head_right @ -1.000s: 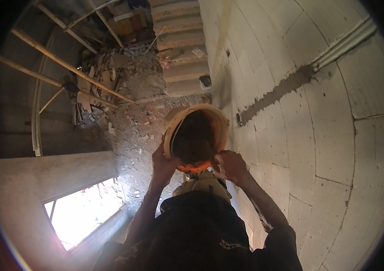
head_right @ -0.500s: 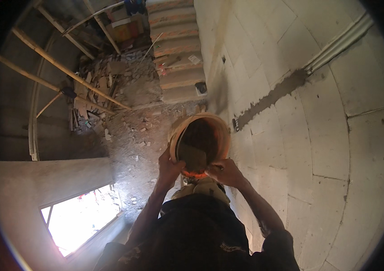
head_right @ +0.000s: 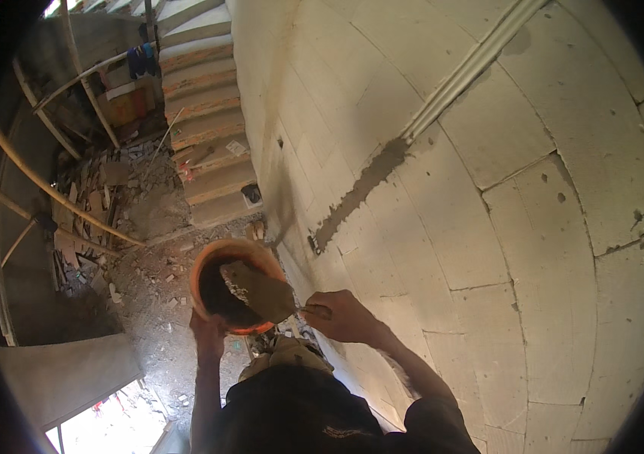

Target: The person applies plaster mixture from a bucket onto a wall joint using a trowel.

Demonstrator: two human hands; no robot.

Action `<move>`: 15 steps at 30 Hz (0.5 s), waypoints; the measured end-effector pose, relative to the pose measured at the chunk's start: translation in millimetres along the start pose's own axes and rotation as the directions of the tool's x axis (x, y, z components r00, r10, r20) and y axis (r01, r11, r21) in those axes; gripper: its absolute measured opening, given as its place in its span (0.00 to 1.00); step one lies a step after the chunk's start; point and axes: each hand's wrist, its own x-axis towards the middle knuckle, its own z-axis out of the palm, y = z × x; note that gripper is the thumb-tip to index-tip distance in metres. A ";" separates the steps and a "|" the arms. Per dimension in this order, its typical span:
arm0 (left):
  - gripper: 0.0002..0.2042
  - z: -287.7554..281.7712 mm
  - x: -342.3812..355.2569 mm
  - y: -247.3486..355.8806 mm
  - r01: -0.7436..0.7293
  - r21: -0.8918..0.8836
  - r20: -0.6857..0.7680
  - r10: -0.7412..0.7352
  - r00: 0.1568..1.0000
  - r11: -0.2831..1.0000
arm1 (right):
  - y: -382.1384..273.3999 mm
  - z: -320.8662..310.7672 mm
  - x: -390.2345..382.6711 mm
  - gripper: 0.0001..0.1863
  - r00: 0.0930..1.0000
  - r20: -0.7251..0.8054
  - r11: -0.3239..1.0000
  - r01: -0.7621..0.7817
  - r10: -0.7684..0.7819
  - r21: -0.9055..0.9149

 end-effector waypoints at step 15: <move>0.33 -57.7 10.8 -2.4 0.052 0.048 -0.226 -0.040 0.973 0.997 | 56.5 -210.6 -26.1 0.18 0.631 -0.693 0.878 0.039 0.348 0.476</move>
